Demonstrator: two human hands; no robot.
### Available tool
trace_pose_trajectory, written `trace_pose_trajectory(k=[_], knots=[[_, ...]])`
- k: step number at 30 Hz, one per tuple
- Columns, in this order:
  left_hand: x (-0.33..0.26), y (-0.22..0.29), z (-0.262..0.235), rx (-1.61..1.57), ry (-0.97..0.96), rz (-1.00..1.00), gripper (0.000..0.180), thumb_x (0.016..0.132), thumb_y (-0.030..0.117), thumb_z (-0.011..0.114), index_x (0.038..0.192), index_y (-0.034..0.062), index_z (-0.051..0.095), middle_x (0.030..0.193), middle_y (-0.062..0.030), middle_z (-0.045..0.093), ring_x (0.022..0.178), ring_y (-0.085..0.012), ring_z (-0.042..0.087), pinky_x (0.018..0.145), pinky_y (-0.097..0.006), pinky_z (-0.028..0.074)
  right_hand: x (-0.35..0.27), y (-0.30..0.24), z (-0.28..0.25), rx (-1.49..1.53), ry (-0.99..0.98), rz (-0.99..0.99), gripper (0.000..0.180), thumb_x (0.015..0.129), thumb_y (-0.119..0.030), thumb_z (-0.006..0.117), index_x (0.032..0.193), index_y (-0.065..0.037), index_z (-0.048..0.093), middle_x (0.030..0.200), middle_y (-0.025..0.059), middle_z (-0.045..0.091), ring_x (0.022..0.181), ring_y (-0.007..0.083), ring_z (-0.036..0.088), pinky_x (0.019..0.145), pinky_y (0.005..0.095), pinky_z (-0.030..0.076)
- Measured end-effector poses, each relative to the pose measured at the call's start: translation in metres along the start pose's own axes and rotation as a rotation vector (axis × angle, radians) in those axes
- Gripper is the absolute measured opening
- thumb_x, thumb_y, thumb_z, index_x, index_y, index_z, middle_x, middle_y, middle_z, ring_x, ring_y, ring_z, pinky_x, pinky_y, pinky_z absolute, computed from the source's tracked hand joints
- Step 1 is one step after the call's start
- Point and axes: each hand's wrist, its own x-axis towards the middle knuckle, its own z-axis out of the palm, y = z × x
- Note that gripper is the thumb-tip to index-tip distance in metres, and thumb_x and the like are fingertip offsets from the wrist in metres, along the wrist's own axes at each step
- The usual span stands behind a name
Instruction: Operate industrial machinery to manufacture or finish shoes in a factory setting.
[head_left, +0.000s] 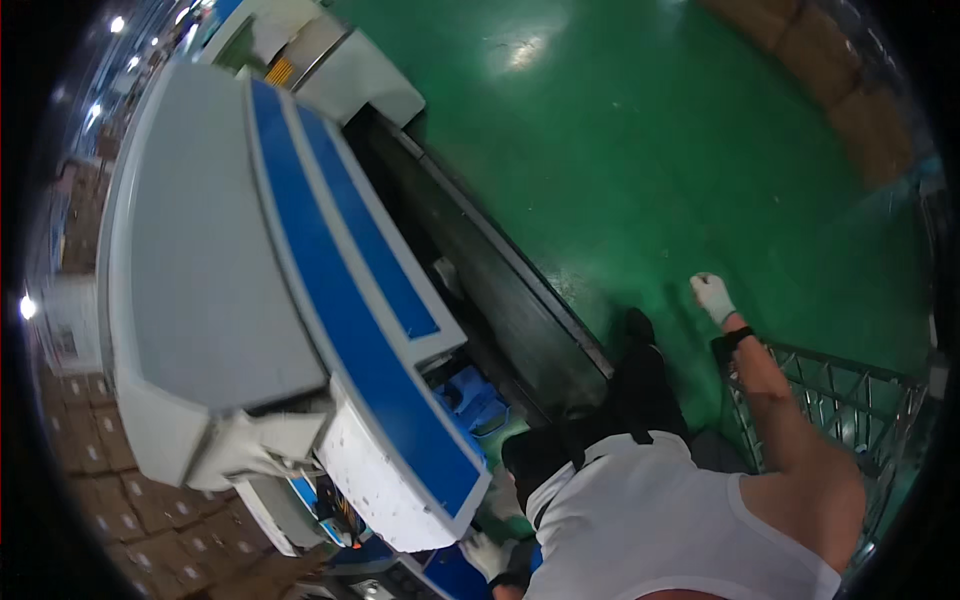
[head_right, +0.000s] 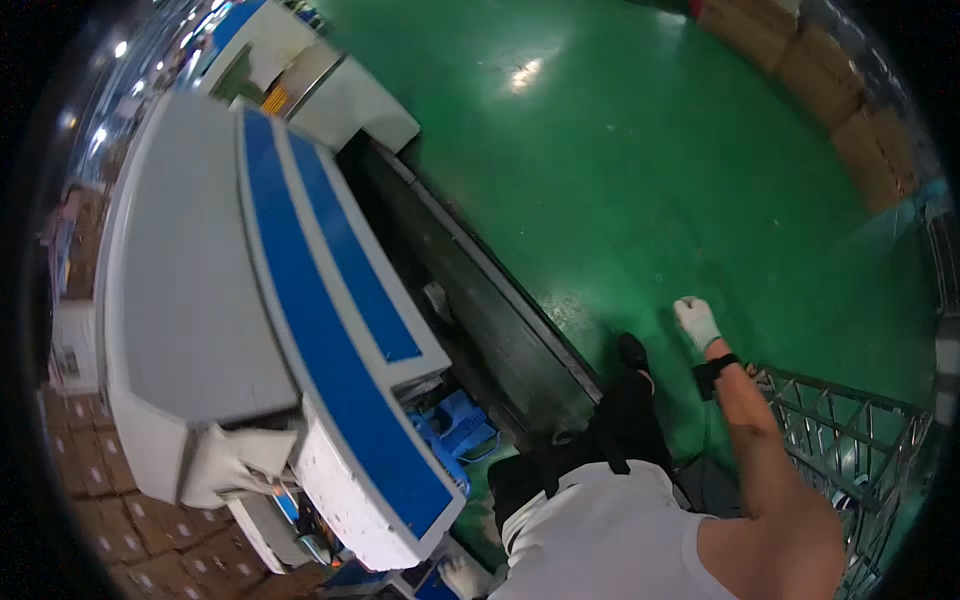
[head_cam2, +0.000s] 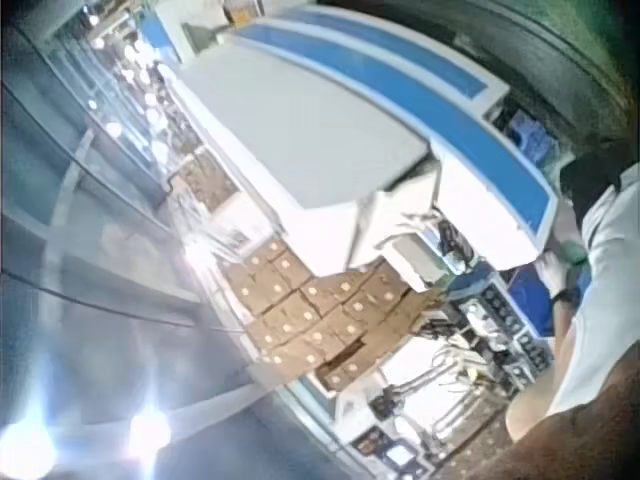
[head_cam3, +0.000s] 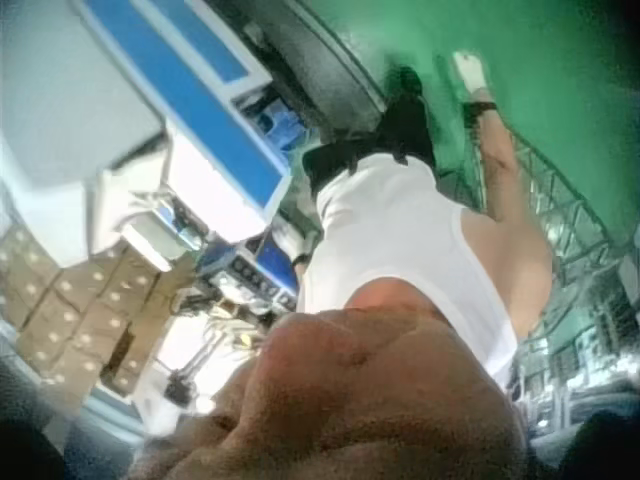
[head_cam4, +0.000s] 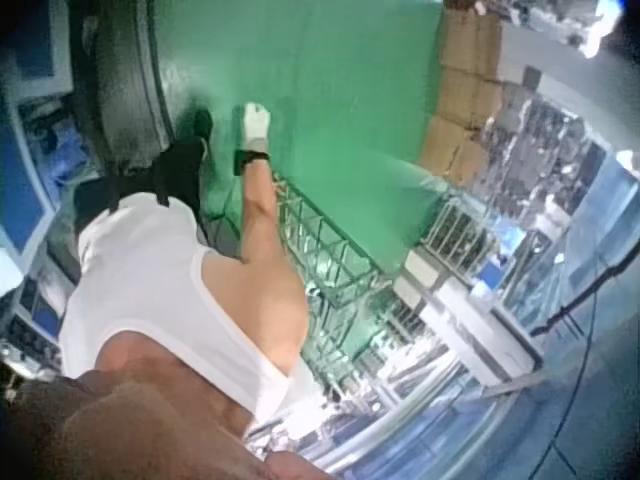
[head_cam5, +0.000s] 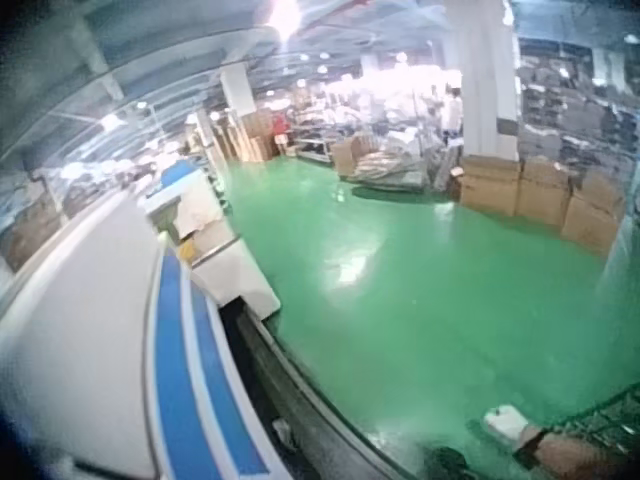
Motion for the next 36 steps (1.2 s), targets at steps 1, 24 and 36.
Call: trace_pose_trajectory(k=[1, 24, 36], knots=[[-0.031, 0.004, 0.065, 0.065, -0.023, -0.055, 0.062, 0.07, 0.04, 0.078, 0.122, 0.0072, 0.064, 0.113, -0.0227, 0.062, 0.11, -0.0418, 0.056, 0.105, -0.052, 0.041, -0.008, -0.006, 0.047, 0.205, -0.035, 0.072, 0.023, 0.097, -0.025, 0.062, 0.09, -0.002, 0.065, 0.071, 0.0016, 0.06, 0.058, 0.0128, 0.054, 0.052, 0.0337, 0.044], [0.628, 0.272, -0.1, -1.134, -0.265, -0.462, 0.05, 0.097, 0.028, 0.063, 0.136, -0.0008, 0.056, 0.127, -0.023, 0.068, 0.121, -0.0356, 0.065, 0.104, -0.042, 0.05, 0.388, -0.16, -0.009, 0.134, -0.325, 0.44, 0.016, 0.092, -0.015, 0.06, 0.089, -0.001, 0.055, 0.064, 0.0059, 0.051, 0.05, 0.0206, 0.051, 0.045, 0.0358, 0.045], [0.952, 0.219, -0.369, -1.179, 0.233, -0.497, 0.045, 0.098, 0.017, 0.066, 0.137, -0.0033, 0.054, 0.127, -0.022, 0.067, 0.118, -0.0281, 0.067, 0.1, -0.037, 0.054, 0.669, -0.556, 0.287, -0.256, -0.535, -0.178, 0.03, 0.094, -0.024, 0.061, 0.105, 0.003, 0.068, 0.082, 0.007, 0.066, 0.072, 0.0154, 0.063, 0.063, 0.0333, 0.052]])
